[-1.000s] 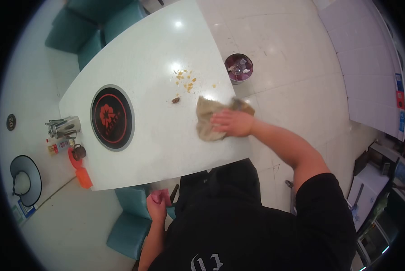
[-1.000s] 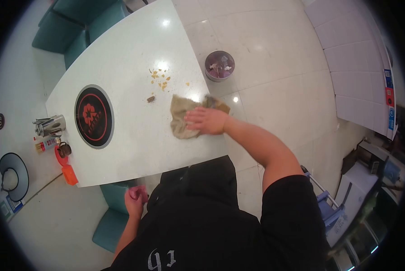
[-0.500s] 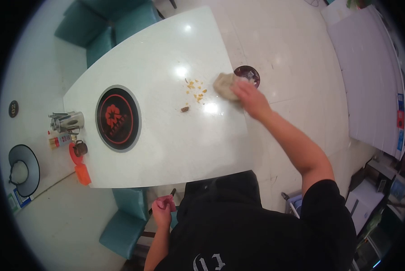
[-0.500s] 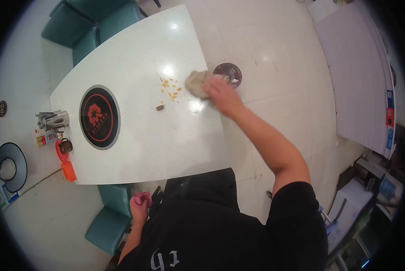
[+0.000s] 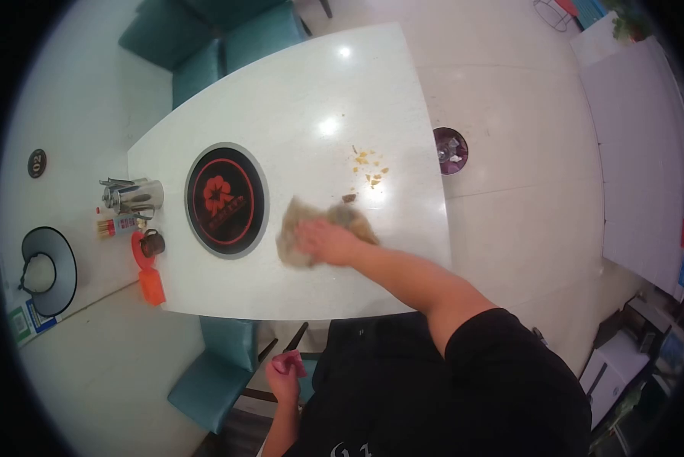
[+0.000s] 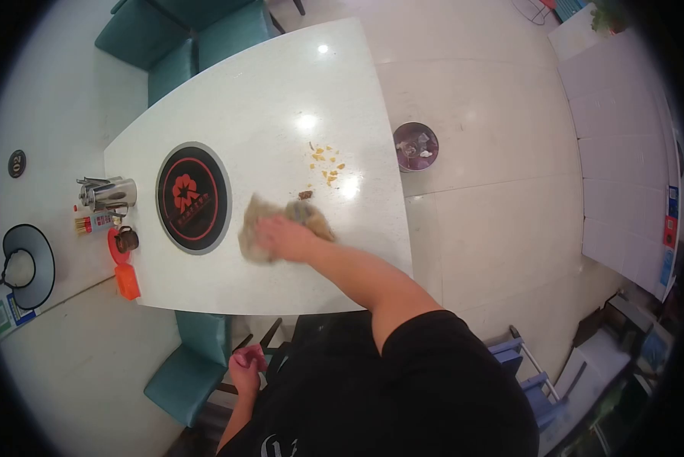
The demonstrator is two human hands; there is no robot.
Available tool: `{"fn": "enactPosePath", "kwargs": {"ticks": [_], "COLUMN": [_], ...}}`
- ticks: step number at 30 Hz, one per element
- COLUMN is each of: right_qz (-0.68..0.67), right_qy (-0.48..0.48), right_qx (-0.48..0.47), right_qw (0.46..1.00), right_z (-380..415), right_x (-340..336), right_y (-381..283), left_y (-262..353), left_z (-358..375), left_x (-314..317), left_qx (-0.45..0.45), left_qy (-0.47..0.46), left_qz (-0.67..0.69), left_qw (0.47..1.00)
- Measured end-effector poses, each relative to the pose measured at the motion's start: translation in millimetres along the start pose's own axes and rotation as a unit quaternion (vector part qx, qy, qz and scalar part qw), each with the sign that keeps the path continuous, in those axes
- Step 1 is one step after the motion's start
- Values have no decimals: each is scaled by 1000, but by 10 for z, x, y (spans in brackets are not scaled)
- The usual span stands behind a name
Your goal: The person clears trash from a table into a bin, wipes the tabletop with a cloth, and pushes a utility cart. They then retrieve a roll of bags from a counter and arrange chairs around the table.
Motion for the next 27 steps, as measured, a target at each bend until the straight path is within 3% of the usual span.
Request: {"fn": "enactPosePath", "kwargs": {"ticks": [3, 4, 6, 9, 14, 18, 24, 26, 27], "right_qz": [36, 35, 36, 65, 102, 111, 92, 80, 81], "right_qy": [43, 41, 103, 115, 116, 179, 246, 312, 312], "right_qx": [125, 127, 246, 302, 343, 332, 328, 405, 403], "right_qw": [991, 990, 963, 944, 927, 919, 907, 855, 857], "right_z": [-315, -302, -118, 142, 735, 1178, 1625, 1896, 1900], "right_x": [-380, -428, -692, -936, -1356, -1676, -1854, -1889, -1921], "right_y": [580, 666, 1071, 1406, 1893, 2184, 2380, 2468, 2357], "left_y": [-223, -182, -58, 3, 294, -10, -110, 10, 39], "left_z": [78, 115, 114, 65, -46, -116, -13, 47, 46], "left_x": [-14, -13, 38, 128, 109, 180, 341, 275, 274], "left_qx": [17, 14, 13, -3, 23, 50, 58, 33, 32], "left_qy": [23, 22, 18, -21, -1, 30, -46, -36, -34], "left_qz": [-62, -52, -31, 8, 28, -5, 43, -85, -83], "left_qw": [998, 998, 999, 1000, 999, 998, 996, 995, 995]}}
Point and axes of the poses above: each hand's wrist, its own z-axis away from the middle knuckle, its own x-axis out of the palm, y = z × x, the point moved 9 cm from there along -z, towards the middle knuckle, and after that the axes turned 6 degrees about x, right-handed, at the moved point
